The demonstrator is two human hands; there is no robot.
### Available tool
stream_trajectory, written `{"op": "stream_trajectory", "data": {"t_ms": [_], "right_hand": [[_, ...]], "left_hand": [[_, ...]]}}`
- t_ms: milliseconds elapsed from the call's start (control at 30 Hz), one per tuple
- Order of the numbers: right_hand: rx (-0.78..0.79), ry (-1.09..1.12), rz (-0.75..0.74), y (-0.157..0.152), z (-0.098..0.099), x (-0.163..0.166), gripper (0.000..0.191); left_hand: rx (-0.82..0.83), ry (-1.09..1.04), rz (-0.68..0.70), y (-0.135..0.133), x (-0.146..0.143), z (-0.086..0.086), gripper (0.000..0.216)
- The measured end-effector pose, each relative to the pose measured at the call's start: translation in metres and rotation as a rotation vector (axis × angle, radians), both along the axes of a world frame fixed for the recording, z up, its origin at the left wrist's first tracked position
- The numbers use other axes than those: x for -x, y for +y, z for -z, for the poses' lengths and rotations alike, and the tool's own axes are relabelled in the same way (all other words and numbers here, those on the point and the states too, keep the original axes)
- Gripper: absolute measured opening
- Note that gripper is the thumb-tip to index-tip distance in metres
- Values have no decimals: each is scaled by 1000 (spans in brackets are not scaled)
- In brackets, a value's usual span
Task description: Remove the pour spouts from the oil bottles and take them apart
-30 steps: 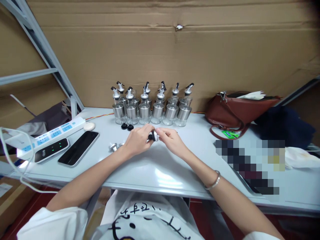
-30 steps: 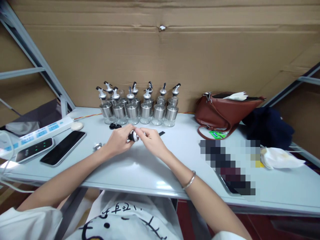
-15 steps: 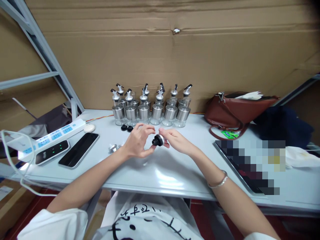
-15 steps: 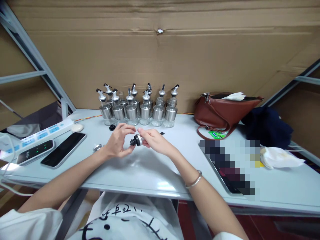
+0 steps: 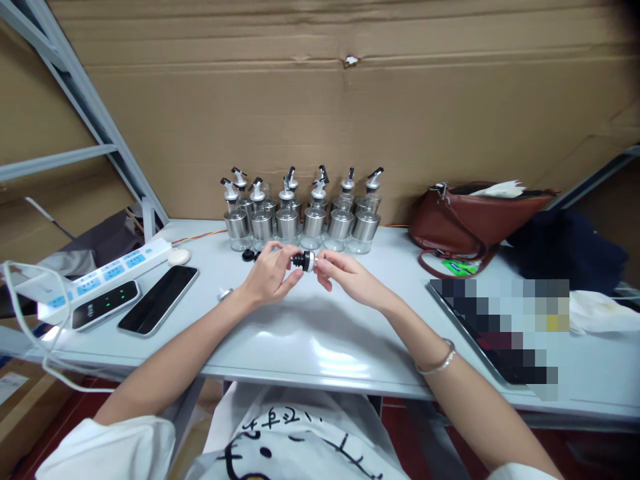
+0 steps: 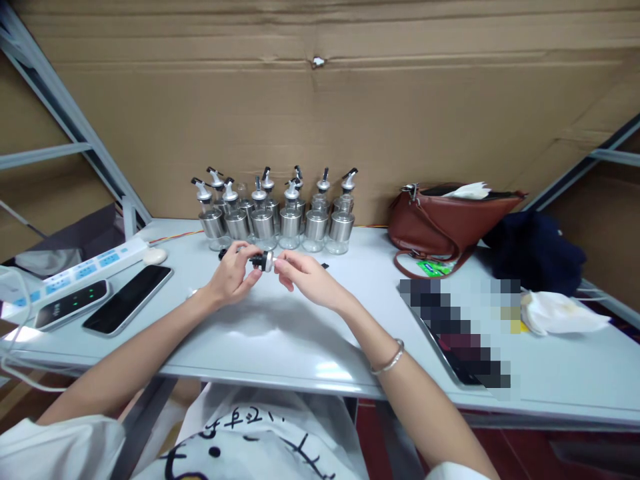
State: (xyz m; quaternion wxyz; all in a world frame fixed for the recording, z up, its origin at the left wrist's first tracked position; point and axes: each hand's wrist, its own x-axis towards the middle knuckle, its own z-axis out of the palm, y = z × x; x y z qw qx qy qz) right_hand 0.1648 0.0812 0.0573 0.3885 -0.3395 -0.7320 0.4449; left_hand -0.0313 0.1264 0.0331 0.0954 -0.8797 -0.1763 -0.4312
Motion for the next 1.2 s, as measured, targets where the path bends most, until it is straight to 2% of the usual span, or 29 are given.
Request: {"op": "stream_trajectory", "data": {"t_ms": [200,300,400,467,733,867,1033,1200], "right_hand": [[-173,-89,160,6,9,1,27],[-446,-170,282,5,9,1,25],[-750,-257,345,4,10,0,24],[-851,-294,346,5,11,-1,21],[-961,-349,357,9,13,-2,15],[-996,-374,369,8,13,-1,15],[-1061,-412,359,7,13,-2,12],[-1080,-446,387,7,13,-3,14]], "left_hand": [[10,-1,-48,2,1,0,25],[66,16,-81,2,0,1,27],[129,26,-90,0,0,2,29],[157,32,-85,-1,0,2,30],[233,79,-124,0,0,2,27],[329,89,-112,-1,0,0,27],[582,7,-59,-6,-2,-3,29],[947,-112,186,-8,-6,-2,42]]}}
